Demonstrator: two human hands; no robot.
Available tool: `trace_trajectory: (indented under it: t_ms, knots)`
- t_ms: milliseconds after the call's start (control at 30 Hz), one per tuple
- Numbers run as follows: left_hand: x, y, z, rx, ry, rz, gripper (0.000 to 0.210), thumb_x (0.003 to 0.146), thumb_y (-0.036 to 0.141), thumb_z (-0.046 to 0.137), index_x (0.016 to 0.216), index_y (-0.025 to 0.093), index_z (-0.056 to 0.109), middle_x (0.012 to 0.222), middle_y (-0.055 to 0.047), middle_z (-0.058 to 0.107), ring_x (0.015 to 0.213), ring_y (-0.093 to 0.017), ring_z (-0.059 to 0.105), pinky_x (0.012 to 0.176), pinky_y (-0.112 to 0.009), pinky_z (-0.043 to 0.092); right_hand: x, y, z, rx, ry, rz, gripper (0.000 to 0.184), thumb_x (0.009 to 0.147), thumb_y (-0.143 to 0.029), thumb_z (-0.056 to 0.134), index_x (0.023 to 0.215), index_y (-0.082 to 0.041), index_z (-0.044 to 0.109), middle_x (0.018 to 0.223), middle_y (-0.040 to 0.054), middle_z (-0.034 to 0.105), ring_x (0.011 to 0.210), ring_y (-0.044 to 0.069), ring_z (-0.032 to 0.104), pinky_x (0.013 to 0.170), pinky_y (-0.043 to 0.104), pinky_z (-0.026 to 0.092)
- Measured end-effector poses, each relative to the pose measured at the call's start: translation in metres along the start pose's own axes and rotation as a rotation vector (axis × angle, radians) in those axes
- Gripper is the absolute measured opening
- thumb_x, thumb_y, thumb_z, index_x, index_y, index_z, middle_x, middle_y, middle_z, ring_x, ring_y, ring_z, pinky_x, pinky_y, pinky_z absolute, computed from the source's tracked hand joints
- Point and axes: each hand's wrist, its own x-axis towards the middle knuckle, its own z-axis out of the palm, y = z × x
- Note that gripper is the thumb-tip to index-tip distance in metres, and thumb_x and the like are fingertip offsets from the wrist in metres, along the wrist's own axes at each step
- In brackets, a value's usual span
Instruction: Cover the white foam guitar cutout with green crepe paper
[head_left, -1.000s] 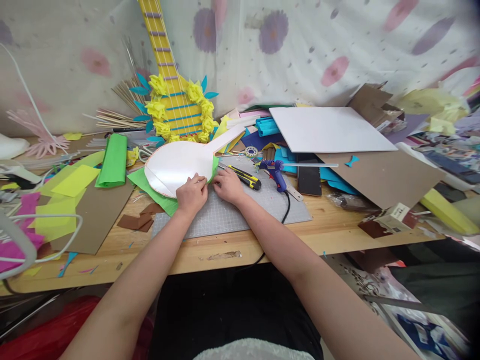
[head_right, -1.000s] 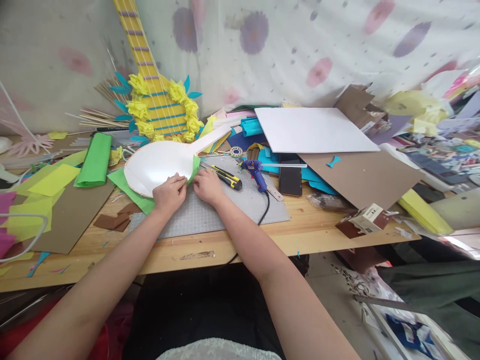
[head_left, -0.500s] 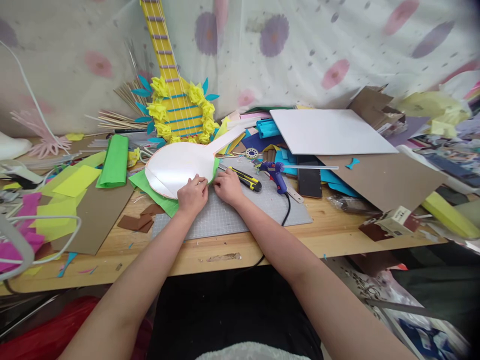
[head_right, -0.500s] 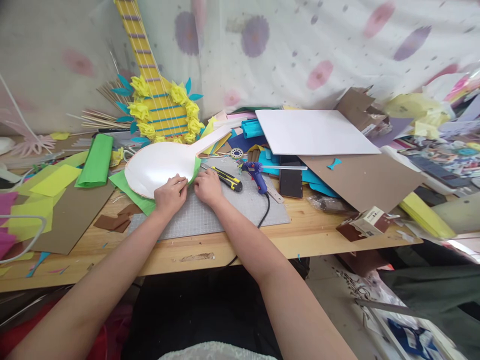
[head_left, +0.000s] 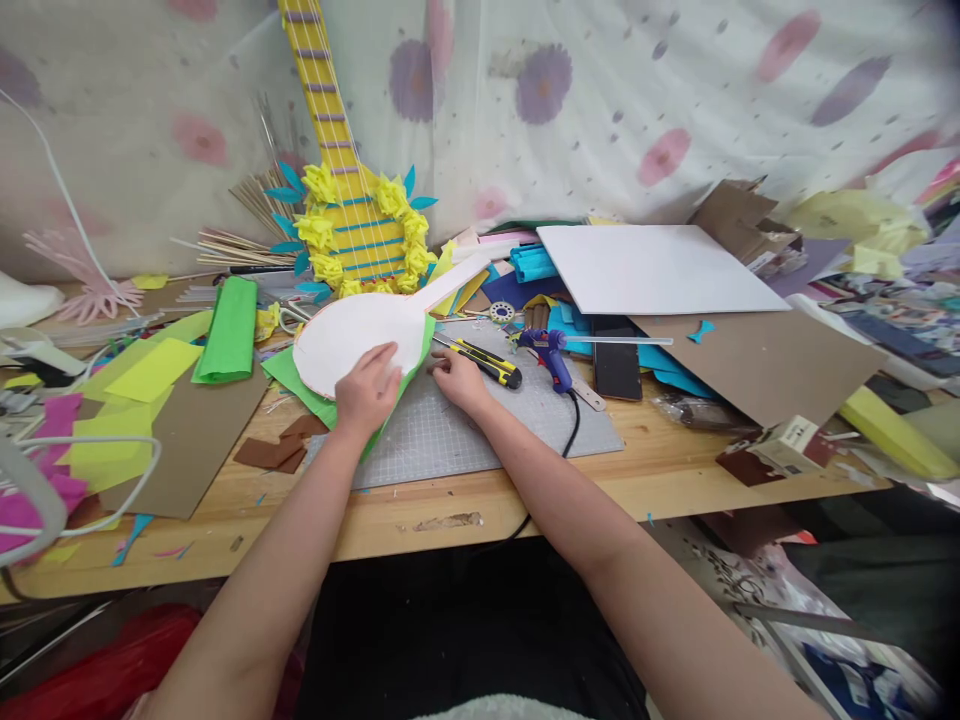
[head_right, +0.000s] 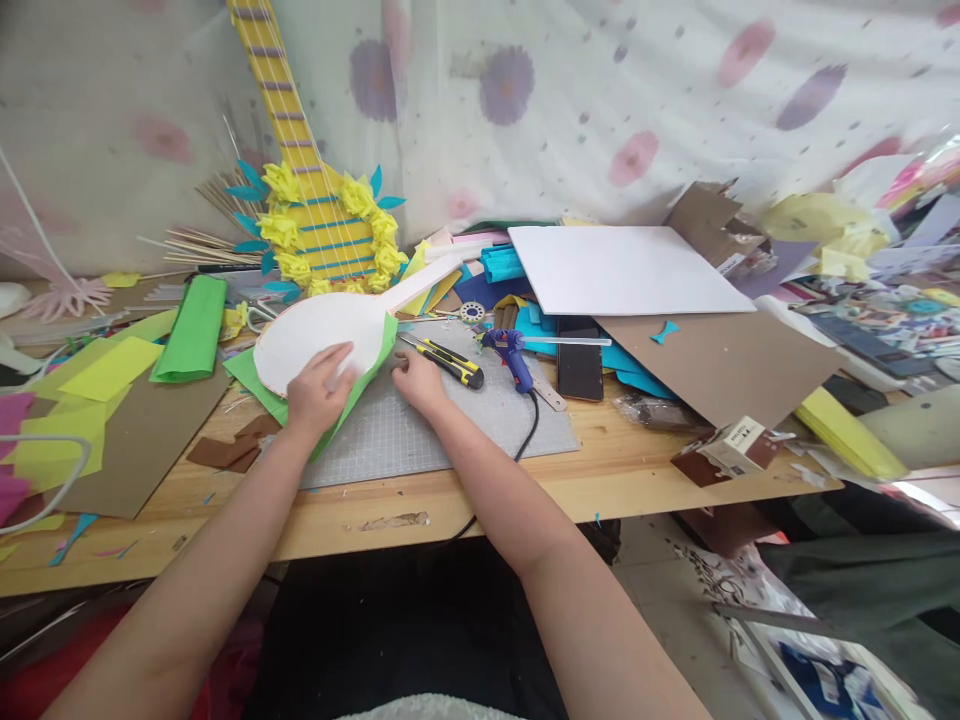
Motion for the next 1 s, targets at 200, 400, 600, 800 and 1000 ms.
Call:
trace_trajectory:
  t_ms: [200,400,600,800,1000]
  knots:
    - [0.012,-0.065,-0.028,0.068,0.271,-0.442,0.038,0.078,0.026,0.052,0.114,0.019,0.063,0.128,-0.009,0.058,0.122,-0.024,0.051,0.107,-0.042,0.039,0.008,-0.008,0.007,0.634,-0.088,0.279,0.032,0.084,-0.017,0.054,0.116,-0.014,0.056,0.091,0.0063,0.07,0.073,0.015,0.067,0.06,0.026,0.054]
    - [0.011,-0.085,-0.027,-0.019,0.196,-0.576,0.049,0.067,0.017,0.056,0.116,0.015,0.06,0.123,-0.013,0.058,0.121,-0.027,0.051,0.108,-0.044,0.037,0.001,-0.027,0.018,0.918,-0.077,0.373,0.011,0.082,-0.01,0.058,0.091,-0.017,0.057,0.065,-0.0027,0.061,0.062,0.012,0.062,0.065,0.026,0.055]
    - [0.012,-0.073,-0.048,-0.046,0.398,-0.714,0.052,0.07,0.016,0.054,0.122,0.012,0.054,0.119,-0.014,0.055,0.091,-0.02,0.059,0.093,-0.041,0.048,-0.006,-0.032,0.015,0.926,-0.009,0.263,0.023,0.083,-0.011,0.052,0.105,-0.018,0.056,0.081,0.0001,0.067,0.066,0.01,0.063,0.071,0.028,0.054]
    - [0.013,-0.06,-0.055,-0.052,0.421,-0.712,0.028,0.08,0.022,0.051,0.104,0.015,0.064,0.092,-0.006,0.066,0.079,-0.017,0.057,0.082,-0.034,0.046,0.03,-0.013,-0.019,0.602,0.046,0.107,0.035,0.085,-0.019,0.046,0.117,-0.02,0.061,0.094,0.0019,0.07,0.08,0.013,0.064,0.08,0.03,0.052]
    - [0.014,-0.047,-0.048,-0.074,0.493,-0.597,0.019,0.087,0.031,0.047,0.078,0.016,0.055,0.077,-0.003,0.061,0.071,-0.014,0.053,0.075,-0.027,0.043,0.038,0.005,-0.034,0.423,0.229,-0.035,0.044,0.086,-0.015,0.038,0.126,-0.014,0.056,0.128,0.0087,0.06,0.119,0.015,0.053,0.103,0.031,0.038]
